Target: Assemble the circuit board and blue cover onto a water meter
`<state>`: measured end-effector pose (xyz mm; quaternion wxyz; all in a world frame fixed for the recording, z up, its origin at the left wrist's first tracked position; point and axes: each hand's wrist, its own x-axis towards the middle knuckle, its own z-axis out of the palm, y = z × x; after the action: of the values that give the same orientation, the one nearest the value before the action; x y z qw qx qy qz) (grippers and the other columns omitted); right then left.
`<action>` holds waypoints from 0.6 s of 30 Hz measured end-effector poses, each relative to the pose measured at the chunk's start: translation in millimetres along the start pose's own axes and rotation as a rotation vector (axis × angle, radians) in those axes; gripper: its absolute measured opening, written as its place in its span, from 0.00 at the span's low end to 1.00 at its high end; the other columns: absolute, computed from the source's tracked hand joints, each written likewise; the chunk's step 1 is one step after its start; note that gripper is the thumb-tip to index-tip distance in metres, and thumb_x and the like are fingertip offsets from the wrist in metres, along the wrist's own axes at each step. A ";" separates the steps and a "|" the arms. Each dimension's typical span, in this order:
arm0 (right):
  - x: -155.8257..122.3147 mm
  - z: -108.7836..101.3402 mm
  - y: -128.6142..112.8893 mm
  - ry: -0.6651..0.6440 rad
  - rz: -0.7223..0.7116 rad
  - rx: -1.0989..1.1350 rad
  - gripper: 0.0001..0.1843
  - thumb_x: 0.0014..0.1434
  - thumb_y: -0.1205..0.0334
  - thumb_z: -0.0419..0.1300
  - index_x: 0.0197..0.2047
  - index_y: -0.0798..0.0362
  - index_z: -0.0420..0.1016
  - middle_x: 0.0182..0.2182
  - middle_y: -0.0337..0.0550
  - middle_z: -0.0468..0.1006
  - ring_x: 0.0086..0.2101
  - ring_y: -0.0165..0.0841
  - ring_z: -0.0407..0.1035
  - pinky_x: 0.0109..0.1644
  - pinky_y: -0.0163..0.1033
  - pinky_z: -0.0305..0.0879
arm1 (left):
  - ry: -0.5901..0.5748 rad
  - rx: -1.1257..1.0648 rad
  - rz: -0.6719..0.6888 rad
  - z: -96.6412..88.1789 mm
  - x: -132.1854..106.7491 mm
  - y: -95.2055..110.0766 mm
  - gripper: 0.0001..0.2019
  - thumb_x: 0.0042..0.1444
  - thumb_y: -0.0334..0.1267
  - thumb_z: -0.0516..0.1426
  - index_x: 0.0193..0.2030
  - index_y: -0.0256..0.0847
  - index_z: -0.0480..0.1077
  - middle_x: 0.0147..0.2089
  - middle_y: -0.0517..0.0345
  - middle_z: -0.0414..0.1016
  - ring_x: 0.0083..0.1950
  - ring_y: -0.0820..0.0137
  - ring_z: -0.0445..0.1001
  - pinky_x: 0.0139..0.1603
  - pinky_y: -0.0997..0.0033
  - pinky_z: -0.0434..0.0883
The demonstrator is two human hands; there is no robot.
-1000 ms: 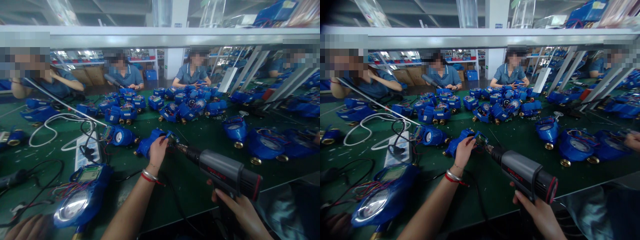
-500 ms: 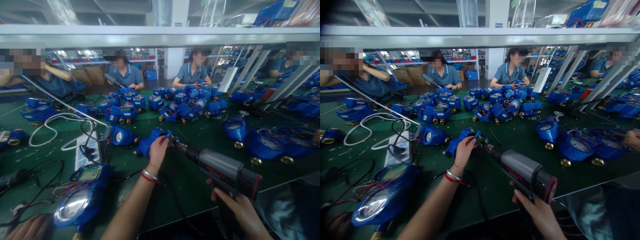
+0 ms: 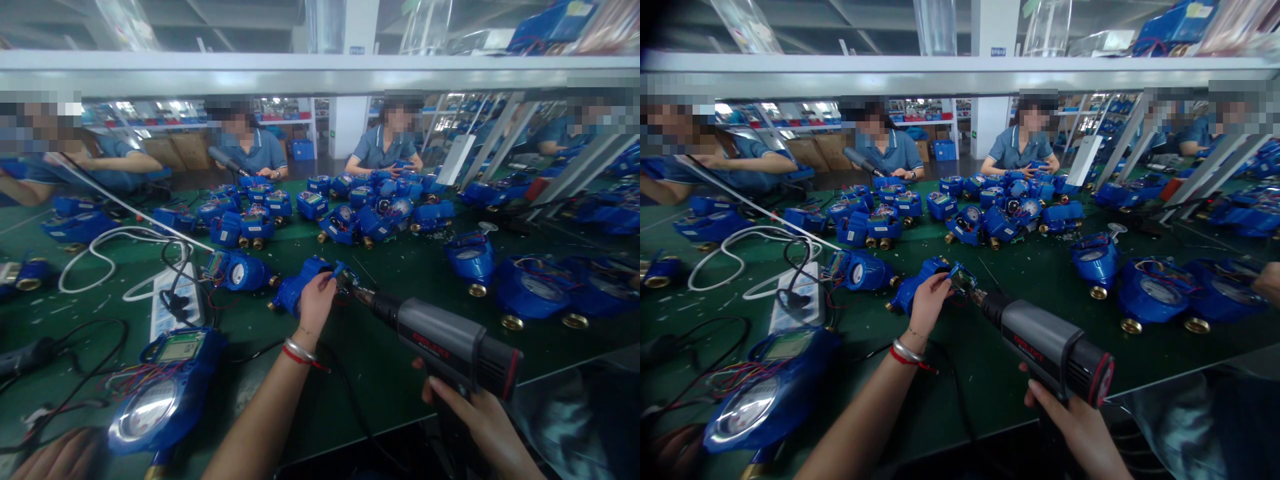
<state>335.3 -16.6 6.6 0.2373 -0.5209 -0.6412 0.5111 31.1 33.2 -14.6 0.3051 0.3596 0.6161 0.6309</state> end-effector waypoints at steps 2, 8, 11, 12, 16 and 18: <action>0.1 -0.1 0.6 -0.001 0.001 -0.001 0.25 0.54 0.41 0.57 0.45 0.51 0.75 0.30 0.41 0.77 0.38 0.39 0.70 0.48 0.39 0.60 | 0.007 0.003 -0.004 0.4 0.1 0.0 0.13 0.56 0.37 0.57 0.47 0.36 0.72 0.42 0.50 0.77 0.42 0.65 0.77 0.45 0.63 0.75; -0.6 0.1 -1.3 0.000 -0.008 -0.007 0.25 0.54 0.41 0.56 0.45 0.52 0.75 0.30 0.42 0.77 0.39 0.39 0.70 0.47 0.39 0.60 | 0.017 0.011 -0.011 0.4 -0.2 0.7 0.13 0.56 0.37 0.57 0.47 0.36 0.72 0.42 0.50 0.78 0.43 0.65 0.77 0.48 0.63 0.74; -1.0 0.9 -2.8 0.010 -0.010 -0.015 0.26 0.54 0.40 0.56 0.46 0.52 0.75 0.29 0.42 0.77 0.36 0.39 0.70 0.47 0.40 0.61 | 0.015 0.011 -0.012 0.2 -0.2 0.7 0.13 0.56 0.37 0.57 0.47 0.37 0.72 0.42 0.50 0.78 0.43 0.65 0.77 0.48 0.63 0.74; -1.1 1.0 -3.2 0.018 -0.013 -0.016 0.26 0.53 0.40 0.56 0.46 0.52 0.75 0.29 0.42 0.77 0.36 0.39 0.70 0.47 0.40 0.61 | 0.014 0.011 -0.012 0.3 -0.2 0.9 0.13 0.56 0.37 0.57 0.47 0.37 0.72 0.42 0.50 0.78 0.43 0.65 0.77 0.48 0.63 0.74; -1.3 1.0 -3.9 0.037 -0.018 -0.022 0.24 0.52 0.40 0.57 0.40 0.52 0.77 0.32 0.43 0.78 0.40 0.40 0.70 0.48 0.39 0.61 | 0.006 0.000 -0.009 0.8 -0.8 3.7 0.13 0.56 0.38 0.57 0.47 0.36 0.72 0.42 0.50 0.78 0.41 0.66 0.77 0.46 0.65 0.75; -1.4 0.7 -3.7 0.027 -0.013 -0.020 0.25 0.53 0.40 0.57 0.41 0.52 0.77 0.31 0.43 0.78 0.39 0.40 0.71 0.47 0.39 0.62 | 0.006 -0.004 -0.008 1.0 -1.3 5.9 0.12 0.56 0.37 0.56 0.46 0.36 0.72 0.42 0.50 0.77 0.40 0.66 0.77 0.44 0.65 0.76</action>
<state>333.6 -18.0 10.1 0.2438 -0.5261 -0.6464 0.4959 33.1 32.4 -8.9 0.3067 0.3546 0.6170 0.6320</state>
